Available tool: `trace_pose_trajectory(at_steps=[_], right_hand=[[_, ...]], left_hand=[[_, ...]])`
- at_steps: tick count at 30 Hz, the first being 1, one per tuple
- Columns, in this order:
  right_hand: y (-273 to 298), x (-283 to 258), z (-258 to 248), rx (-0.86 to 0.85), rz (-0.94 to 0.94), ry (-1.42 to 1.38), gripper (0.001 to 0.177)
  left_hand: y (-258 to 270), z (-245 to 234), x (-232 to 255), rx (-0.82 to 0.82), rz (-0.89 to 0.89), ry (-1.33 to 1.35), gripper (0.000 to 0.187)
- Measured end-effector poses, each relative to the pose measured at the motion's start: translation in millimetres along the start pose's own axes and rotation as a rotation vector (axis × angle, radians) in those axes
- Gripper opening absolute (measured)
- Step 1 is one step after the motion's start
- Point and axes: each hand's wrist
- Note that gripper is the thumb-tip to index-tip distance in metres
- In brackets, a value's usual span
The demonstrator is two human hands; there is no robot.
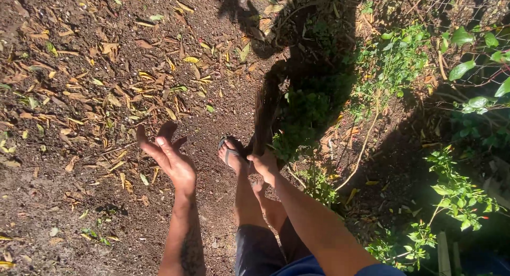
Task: Sweep debris and leaves from a dirt outdoor ground surface into a dustpan.
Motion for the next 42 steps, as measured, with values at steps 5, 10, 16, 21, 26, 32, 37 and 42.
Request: trace_pose_trajectory(at_steps=[5, 10, 16, 21, 26, 32, 37, 42], right_hand=[[33.0, -63.9, 1.3, -0.193, -0.257, 0.075, 0.049], [52.2, -37.5, 16.6, -0.205, -0.585, -0.055, 0.057], [38.4, -23.4, 60.2, -0.057, 0.055, -0.099, 0.03], [86.0, -62.2, 45.2, -0.419, -0.291, 0.142, 0.025], [136.5, -70.6, 54.4, -0.355, -0.353, -0.086, 0.049], [59.6, -31.0, 137.7, -0.42, -0.287, 0.287, 0.069], [82.4, -93.8, 104.4, -0.536, -0.687, 0.497, 0.091], [77.5, -74.4, 44.8, -0.317, -0.679, -0.122, 0.048]], left_hand=[[1.1, -2.1, 9.0, 0.009, 0.012, -0.06, 0.066], [0.6, -7.5, 11.2, 0.042, 0.001, -0.008, 0.067], [5.7, -19.0, 11.9, 0.07, 0.015, 0.048, 0.064], [9.6, -22.8, 5.8, 0.069, -0.063, 0.091, 0.068], [5.6, -27.0, 18.8, 0.087, -0.06, 0.043, 0.071], [-0.1, -33.1, 31.0, 0.042, -0.04, -0.003, 0.073], [-7.2, -31.0, 33.0, 0.01, -0.06, 0.006, 0.075], [-15.9, -29.1, 32.0, 0.019, -0.098, 0.054, 0.078]])
Point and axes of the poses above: each hand's wrist, its own y-axis away from the middle knuckle, its own z-axis out of the palm, x = y × z, and after that the axes turned 3 degrees about y, right-handed
